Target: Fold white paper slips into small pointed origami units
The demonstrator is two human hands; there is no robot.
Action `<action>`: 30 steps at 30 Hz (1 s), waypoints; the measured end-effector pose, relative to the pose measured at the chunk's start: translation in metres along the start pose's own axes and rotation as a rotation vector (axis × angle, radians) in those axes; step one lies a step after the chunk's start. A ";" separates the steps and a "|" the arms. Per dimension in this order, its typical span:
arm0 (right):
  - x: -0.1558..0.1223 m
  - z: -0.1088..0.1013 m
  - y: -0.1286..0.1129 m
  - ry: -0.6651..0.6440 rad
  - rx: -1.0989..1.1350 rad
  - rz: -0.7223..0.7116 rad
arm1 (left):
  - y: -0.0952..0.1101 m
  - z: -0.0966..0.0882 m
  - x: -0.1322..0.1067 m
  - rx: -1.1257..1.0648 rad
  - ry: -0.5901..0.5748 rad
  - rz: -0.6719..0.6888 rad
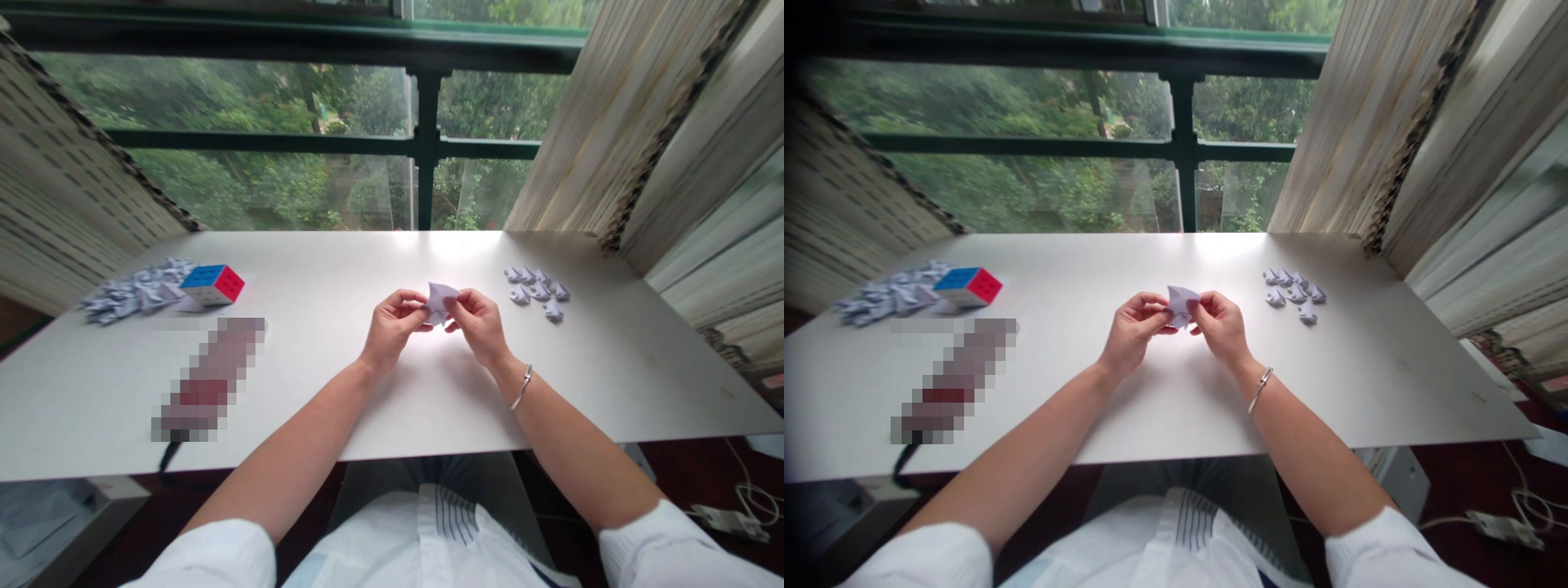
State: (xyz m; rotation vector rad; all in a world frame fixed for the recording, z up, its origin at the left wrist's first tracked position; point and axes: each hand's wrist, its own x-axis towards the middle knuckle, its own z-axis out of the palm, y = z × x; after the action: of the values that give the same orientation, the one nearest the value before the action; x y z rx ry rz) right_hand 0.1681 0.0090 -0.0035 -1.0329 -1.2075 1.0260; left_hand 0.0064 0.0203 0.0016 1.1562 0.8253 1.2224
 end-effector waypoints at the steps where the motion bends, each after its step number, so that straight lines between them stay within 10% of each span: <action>1: 0.000 0.000 0.000 0.000 0.008 -0.005 | 0.000 0.001 -0.001 -0.004 -0.007 0.005; 30: -0.006 0.002 -0.003 -0.050 -0.021 -0.193 | 0.003 0.005 -0.004 0.031 -0.044 0.060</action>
State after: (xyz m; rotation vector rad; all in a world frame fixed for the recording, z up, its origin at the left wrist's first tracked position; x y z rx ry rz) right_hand 0.1655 0.0025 -0.0017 -0.8923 -1.3343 0.8943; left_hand 0.0094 0.0157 0.0053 1.2367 0.7836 1.2329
